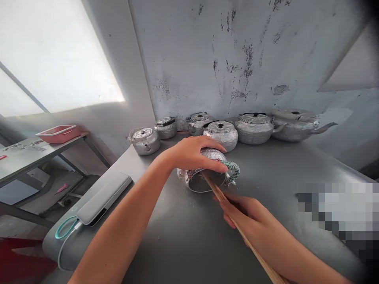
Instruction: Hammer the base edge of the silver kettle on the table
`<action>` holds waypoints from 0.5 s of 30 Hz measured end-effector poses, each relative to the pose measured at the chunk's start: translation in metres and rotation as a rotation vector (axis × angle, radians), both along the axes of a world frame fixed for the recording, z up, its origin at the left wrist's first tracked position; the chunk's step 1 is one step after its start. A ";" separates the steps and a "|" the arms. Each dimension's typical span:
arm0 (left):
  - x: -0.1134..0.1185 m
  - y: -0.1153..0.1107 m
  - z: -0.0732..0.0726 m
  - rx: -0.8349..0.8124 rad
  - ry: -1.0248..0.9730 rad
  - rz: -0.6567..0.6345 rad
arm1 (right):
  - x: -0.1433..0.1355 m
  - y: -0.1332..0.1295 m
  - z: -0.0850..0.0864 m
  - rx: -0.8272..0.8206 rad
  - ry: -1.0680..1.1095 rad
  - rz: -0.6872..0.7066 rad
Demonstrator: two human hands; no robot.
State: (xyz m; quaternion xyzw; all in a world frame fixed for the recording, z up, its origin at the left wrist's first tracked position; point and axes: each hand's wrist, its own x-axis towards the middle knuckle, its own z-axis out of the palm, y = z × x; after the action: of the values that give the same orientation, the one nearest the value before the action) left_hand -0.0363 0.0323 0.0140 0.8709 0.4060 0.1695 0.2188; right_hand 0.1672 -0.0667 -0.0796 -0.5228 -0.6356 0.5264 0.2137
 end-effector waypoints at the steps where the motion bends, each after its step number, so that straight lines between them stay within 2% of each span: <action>1: -0.001 0.000 0.000 -0.004 -0.003 -0.003 | 0.001 0.000 0.001 0.027 -0.016 -0.013; 4: -0.006 0.002 0.003 -0.035 -0.014 -0.014 | 0.004 -0.001 0.004 0.081 -0.061 -0.033; 9: -0.015 -0.001 0.011 -0.078 0.059 0.036 | 0.007 0.000 0.010 0.042 -0.041 -0.039; 15: -0.008 -0.013 0.015 -0.020 0.146 0.110 | 0.007 0.000 0.010 0.034 -0.040 -0.013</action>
State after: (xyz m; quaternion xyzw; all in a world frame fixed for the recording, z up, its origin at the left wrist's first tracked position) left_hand -0.0440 0.0193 0.0286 0.8551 0.4699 0.1131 0.1875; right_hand 0.1745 -0.0670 -0.0692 -0.5338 -0.6452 0.5033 0.2132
